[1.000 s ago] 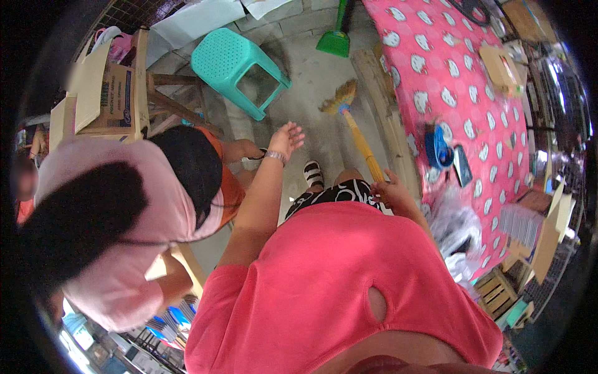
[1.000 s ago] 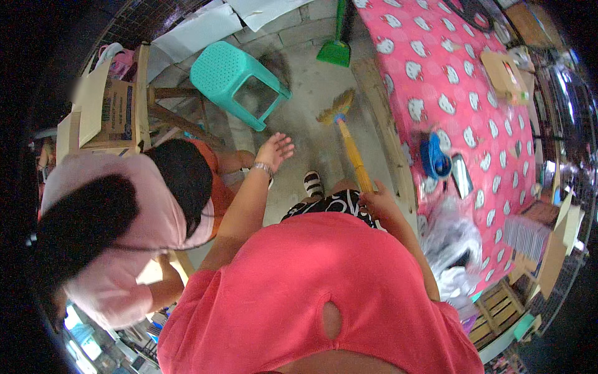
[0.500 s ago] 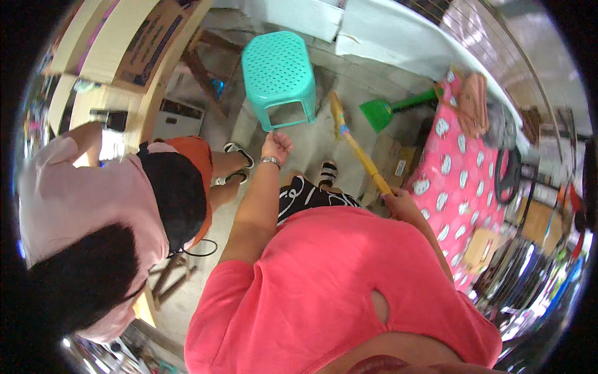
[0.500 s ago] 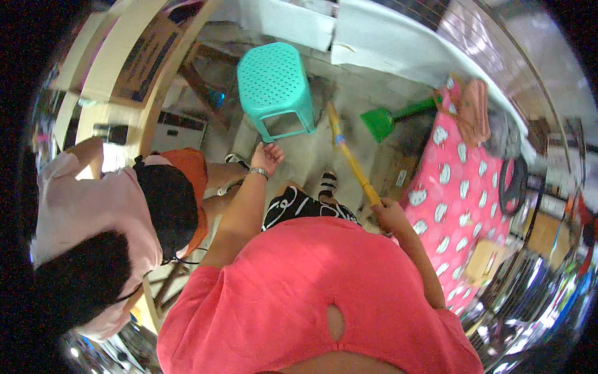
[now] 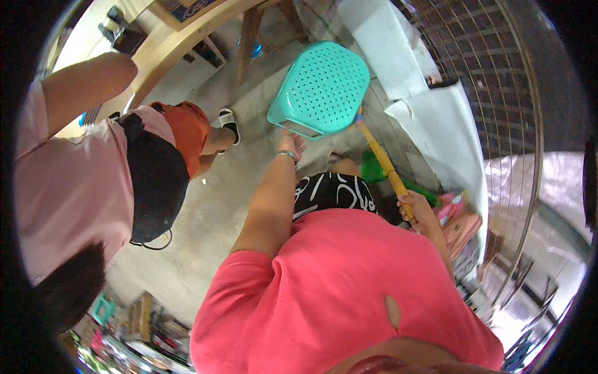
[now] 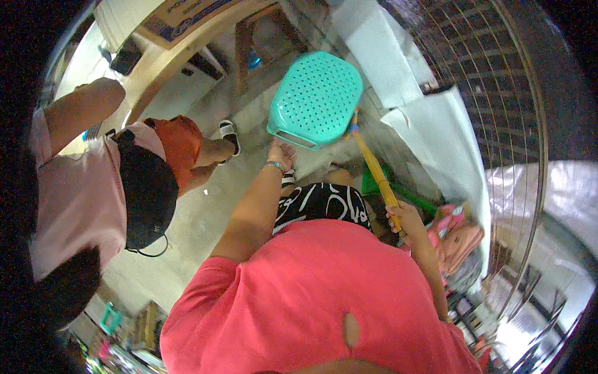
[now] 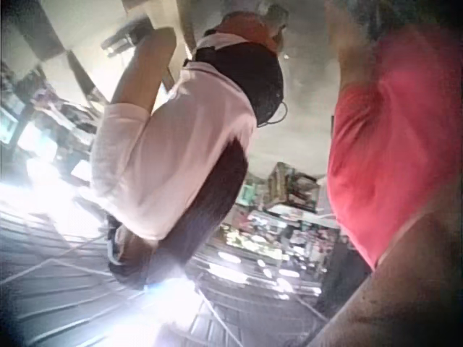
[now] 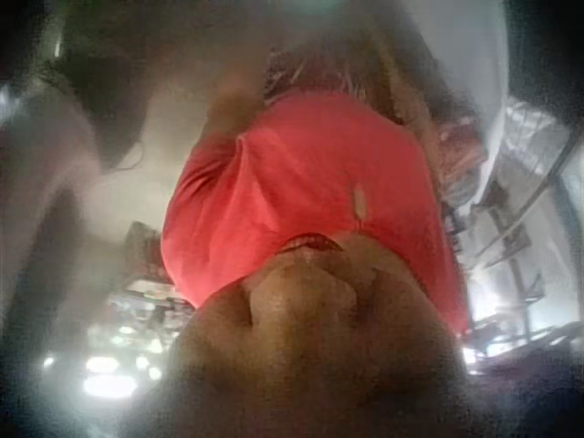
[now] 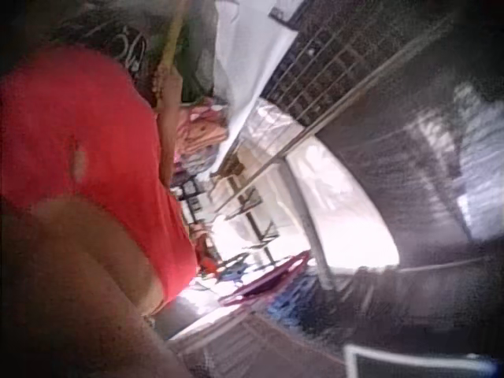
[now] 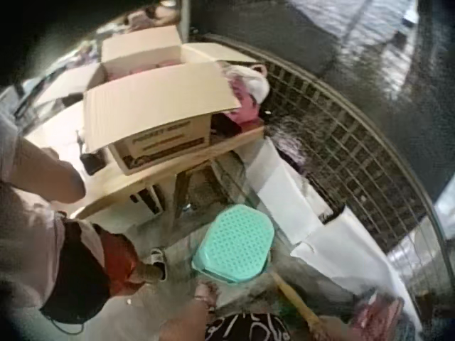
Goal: The person sweeps debris from a concrete floor into a dustpan using a small broom and then places stacks of purple notebooks into a cardboard box on a table.
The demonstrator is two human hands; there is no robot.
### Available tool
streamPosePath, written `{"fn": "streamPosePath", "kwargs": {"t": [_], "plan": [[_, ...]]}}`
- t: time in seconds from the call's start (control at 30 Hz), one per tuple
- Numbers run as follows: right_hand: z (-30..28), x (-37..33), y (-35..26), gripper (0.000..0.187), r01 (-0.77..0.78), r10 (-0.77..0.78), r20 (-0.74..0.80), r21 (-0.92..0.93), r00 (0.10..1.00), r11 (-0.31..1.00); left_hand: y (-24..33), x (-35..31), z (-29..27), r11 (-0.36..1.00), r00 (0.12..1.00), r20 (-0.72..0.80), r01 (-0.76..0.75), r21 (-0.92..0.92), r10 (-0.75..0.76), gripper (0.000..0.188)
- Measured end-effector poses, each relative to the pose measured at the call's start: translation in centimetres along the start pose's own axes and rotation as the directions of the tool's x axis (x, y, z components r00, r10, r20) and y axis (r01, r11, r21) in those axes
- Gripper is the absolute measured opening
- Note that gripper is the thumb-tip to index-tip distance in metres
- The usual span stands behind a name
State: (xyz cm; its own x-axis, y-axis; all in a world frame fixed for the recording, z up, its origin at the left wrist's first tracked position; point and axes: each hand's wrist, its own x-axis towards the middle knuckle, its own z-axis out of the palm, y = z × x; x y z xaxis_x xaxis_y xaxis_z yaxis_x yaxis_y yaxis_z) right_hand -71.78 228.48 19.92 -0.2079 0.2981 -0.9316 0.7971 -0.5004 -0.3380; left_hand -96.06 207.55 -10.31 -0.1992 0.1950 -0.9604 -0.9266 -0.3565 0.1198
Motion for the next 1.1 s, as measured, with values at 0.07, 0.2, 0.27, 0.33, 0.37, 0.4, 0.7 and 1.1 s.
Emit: {"fn": "streamPosePath", "kwargs": {"t": [0.07,0.2,0.27,0.33,0.37,0.4,0.7,1.1], "plan": [[-1.0,2.7,-2.8,0.014,-0.034,0.036,0.042,-0.063,0.998,0.997,-0.3,0.5,1.1,0.997,0.999,-0.044,-0.017,-0.072,0.014,0.074],[-3.0,8.9,-9.6,0.013,-0.140,0.141,0.000,-0.091,0.990,0.986,-0.2,0.2,6.0,0.976,0.996,-0.071,-0.074,-0.203,0.060,0.075],[-3.1,12.7,-12.7,0.018,-0.282,0.299,0.047,-0.223,0.953,0.933,-0.4,1.9,6.1,0.907,0.980,-0.034,-0.196,-0.372,0.197,0.072],[-3.6,15.9,-14.5,0.021,-0.299,0.310,0.009,-0.238,0.951,0.924,-2.1,3.1,5.5,0.814,0.950,-0.017,-0.276,-0.511,0.311,0.071],[-2.9,16.1,-16.0,0.021,-0.304,0.331,0.079,-0.243,0.940,0.921,-2.8,3.2,4.6,0.806,0.959,-0.061,-0.267,-0.528,0.278,0.070],[-1.5,15.8,-18.0,0.022,-0.302,0.346,0.153,-0.251,0.926,0.920,-2.9,3.0,4.0,0.793,0.963,-0.101,-0.264,-0.548,0.251,0.069],[2.9,11.1,-30.9,0.031,0.122,0.360,0.129,-0.992,0.924,0.042,-10.2,-8.2,-0.9,0.657,0.757,-0.515,-0.630,-0.413,0.402,0.059],[10.5,22.6,-31.0,0.012,0.176,-0.035,0.205,-0.730,0.978,0.660,-14.7,-16.9,-15.6,0.350,0.741,-0.444,-0.645,-0.679,0.504,0.058]]}}
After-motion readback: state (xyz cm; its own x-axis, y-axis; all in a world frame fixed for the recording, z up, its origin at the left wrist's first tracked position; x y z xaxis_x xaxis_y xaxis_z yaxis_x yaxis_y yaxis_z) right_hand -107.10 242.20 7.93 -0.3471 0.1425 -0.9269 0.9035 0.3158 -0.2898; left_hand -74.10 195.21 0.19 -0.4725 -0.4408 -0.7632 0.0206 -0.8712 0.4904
